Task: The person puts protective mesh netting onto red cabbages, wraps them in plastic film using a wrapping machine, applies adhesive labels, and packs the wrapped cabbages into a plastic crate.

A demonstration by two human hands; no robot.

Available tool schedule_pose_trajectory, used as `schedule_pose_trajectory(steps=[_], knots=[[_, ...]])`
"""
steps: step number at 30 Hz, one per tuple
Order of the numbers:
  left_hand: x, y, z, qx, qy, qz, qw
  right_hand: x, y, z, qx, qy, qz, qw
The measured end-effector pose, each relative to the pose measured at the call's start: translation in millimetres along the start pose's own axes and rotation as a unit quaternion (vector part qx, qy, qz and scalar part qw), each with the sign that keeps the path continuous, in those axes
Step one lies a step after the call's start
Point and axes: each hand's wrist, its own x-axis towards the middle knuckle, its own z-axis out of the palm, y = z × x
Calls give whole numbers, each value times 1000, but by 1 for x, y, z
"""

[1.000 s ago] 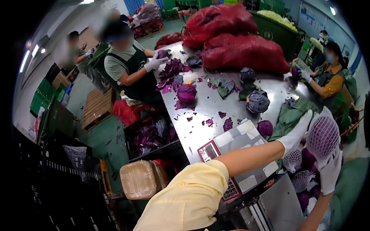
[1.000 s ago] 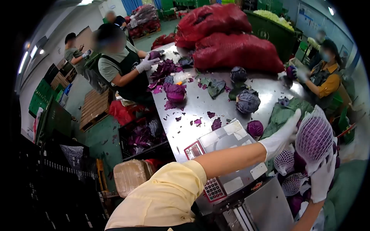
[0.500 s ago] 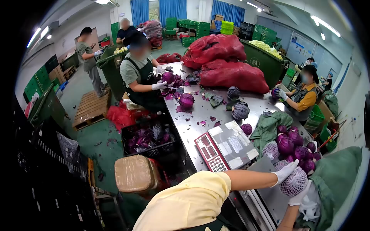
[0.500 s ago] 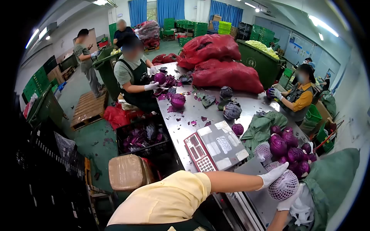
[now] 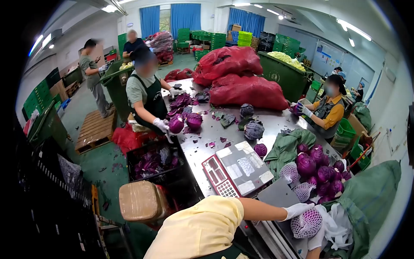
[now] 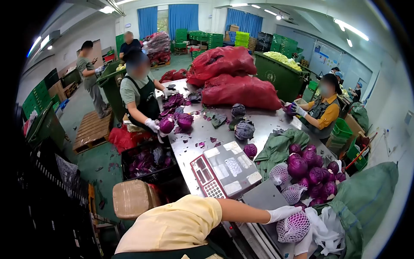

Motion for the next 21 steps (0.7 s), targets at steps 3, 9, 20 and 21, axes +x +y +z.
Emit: schedule_pose_trajectory(steps=[3,9,20,21], knots=[[25,-18,-5,6,0,-43,999,10,18,-10,139,50,55,988],[-13,13,-17,132,7,13,991,1,20,-8,134,110,93,980],[52,69,-85,143,3,-95,985,8,-29,-66,-127,293,54,946],[52,69,-90,145,17,-95,985,6,-29,-74,-156,279,19,947]])
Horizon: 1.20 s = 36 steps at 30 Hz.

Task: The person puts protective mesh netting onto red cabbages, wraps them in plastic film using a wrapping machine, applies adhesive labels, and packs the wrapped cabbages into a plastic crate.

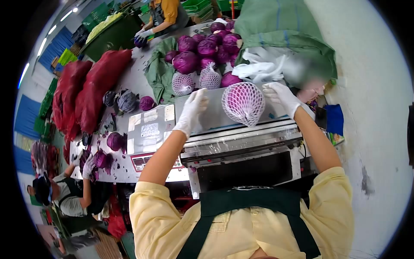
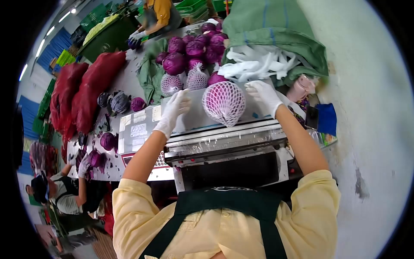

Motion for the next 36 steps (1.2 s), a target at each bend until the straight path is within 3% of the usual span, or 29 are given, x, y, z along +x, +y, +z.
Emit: schedule_pose_trajectory(steps=[1,3,4,5,7,9,10,11,13,15,17,18,19,20,21,22,23,24,25,26,28,29,30,32,33,34,35,36], knots=[[-2,-4,-5,-2,6,4,1000,2,5,-9,2,8,-1,1000],[-11,-12,-17,30,33,22,999,1,13,-27,-165,-27,-114,979],[-20,-17,-29,150,27,130,980,-9,13,-41,-323,-15,-183,929],[-32,-22,-40,265,21,236,935,-28,6,-48,-323,-12,-181,929],[-89,1,-49,480,9,300,824,-70,-13,-64,-567,-6,-333,754],[-109,-3,-70,636,-32,394,662,-87,-27,-85,-686,-78,-373,619],[-116,-5,-73,661,-73,359,655,-94,-27,-88,-729,-101,-347,582],[-115,-13,-74,700,-76,360,612,-101,-28,-90,-768,-124,-318,542],[-111,-12,-60,741,-119,362,553,-90,-12,-99,-766,-179,-381,487],[-105,-12,-37,728,-171,402,529,-82,2,-88,-760,-226,-407,454],[-117,-2,-10,742,-159,473,448,-75,30,-70,-739,-250,-425,459],[-103,-22,-8,667,-163,499,528,-82,26,-57,-742,-243,-408,473],[-106,-35,-5,642,-138,467,592,-82,27,-47,-705,-238,-401,534],[-112,-43,0,590,-126,421,677,-86,31,-44,-643,-222,-408,609],[-118,-52,5,529,-109,374,754,-109,29,-45,-603,-206,-299,710],[-132,-65,-6,448,-121,299,834,-93,64,-61,-553,-152,-427,699],[-146,-76,-13,349,-124,231,900,-132,13,-43,-444,-225,-77,864],[-175,-62,-4,171,-80,73,979,-153,5,-54,-388,-210,-79,894],[-199,-32,2,95,-70,116,986,-174,-2,-67,-330,-197,-83,919],[-220,-4,7,-64,-83,71,992,-194,-10,-80,-271,-185,-89,940],[-232,42,17,-95,-74,203,972,-225,-76,-61,-117,-76,-164,977],[-227,60,21,-36,-69,307,948,-228,-118,-74,-464,-72,-265,842],[-207,60,21,113,-22,420,900,-212,-121,-64,-484,-61,-319,812],[-166,58,35,313,-43,488,814,-159,-84,-30,-383,-90,-348,851],[-152,48,43,356,-97,448,814,-128,-64,-12,-333,-114,-348,869],[-131,21,50,407,-91,481,771,-108,-47,3,-296,-136,-338,883],[-118,12,57,422,-172,350,819,-95,-36,14,-274,-156,-325,891],[-108,-2,68,301,-178,329,877,-81,-28,22,-252,-178,-316,897]])
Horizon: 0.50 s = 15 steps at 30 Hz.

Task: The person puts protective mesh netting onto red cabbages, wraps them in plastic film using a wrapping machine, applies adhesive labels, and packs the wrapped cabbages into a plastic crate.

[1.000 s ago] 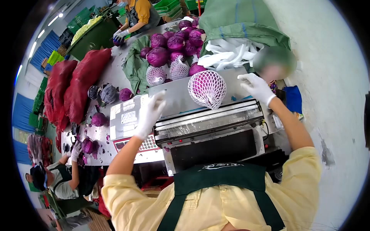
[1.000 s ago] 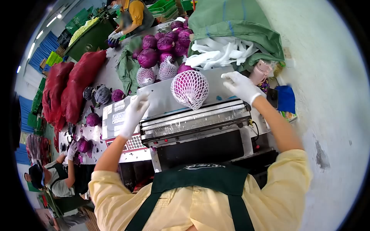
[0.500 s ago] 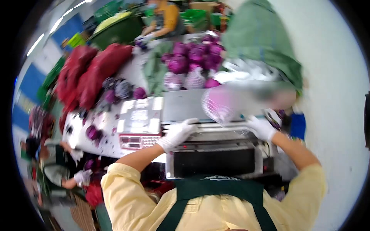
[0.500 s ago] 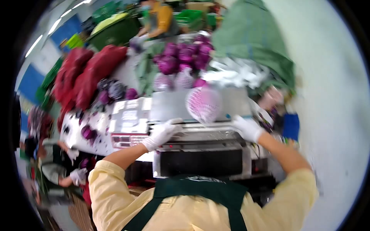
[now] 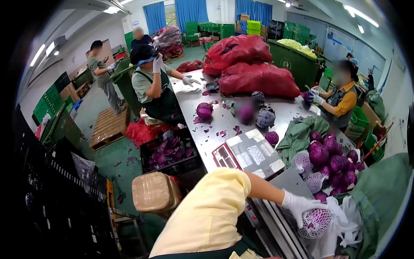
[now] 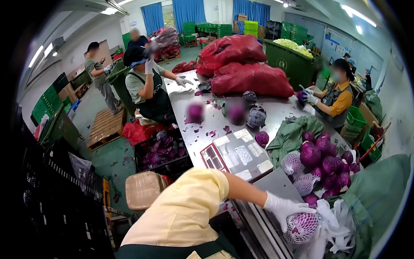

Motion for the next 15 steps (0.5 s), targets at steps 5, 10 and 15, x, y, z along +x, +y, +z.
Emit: schedule_pose_trajectory(steps=[5,10,15], knots=[[38,-27,15,-450,94,-110,881,-1,32,11,100,-39,33,994],[-5,43,17,-589,-113,-260,757,-93,53,-14,159,-165,187,955],[-85,93,68,-684,-180,-319,631,-162,-3,20,169,-99,355,914]])
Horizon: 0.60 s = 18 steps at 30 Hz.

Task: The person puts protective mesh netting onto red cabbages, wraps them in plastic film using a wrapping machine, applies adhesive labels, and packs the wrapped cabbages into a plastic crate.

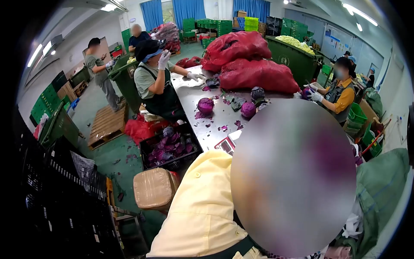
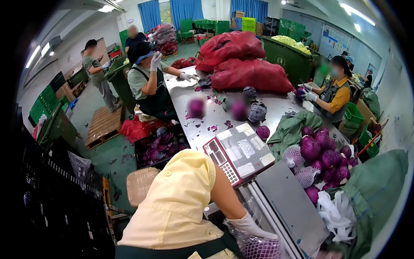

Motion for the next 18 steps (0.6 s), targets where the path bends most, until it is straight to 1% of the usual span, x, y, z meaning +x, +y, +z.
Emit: schedule_pose_trajectory(steps=[5,6,7,8,9,10,11,12,14,16,17,18], knots=[[8,-71,-21,53,64,12,996,-44,21,47,41,55,32,997],[3,-88,-26,85,90,24,992,-51,25,52,47,62,37,996],[-3,-103,-35,152,127,43,979,-57,29,56,49,70,40,996],[-20,-117,-39,261,172,68,947,-64,32,60,55,78,45,994],[-53,-124,-28,389,215,102,890,-69,36,64,58,84,49,994],[-83,-126,-13,478,221,155,835,-74,39,68,62,87,55,993],[-96,-138,-7,509,301,197,782,-80,42,69,65,94,58,992],[-104,-145,6,513,406,211,726,-86,46,72,66,99,61,991],[-107,-159,6,467,459,247,714,-97,54,77,70,109,69,989],[-93,-154,8,335,430,297,784,-109,64,79,68,125,72,987],[-87,-150,15,230,418,291,829,-115,69,81,65,132,78,986],[-63,-158,-2,161,392,370,827,-118,72,81,68,142,82,984]])
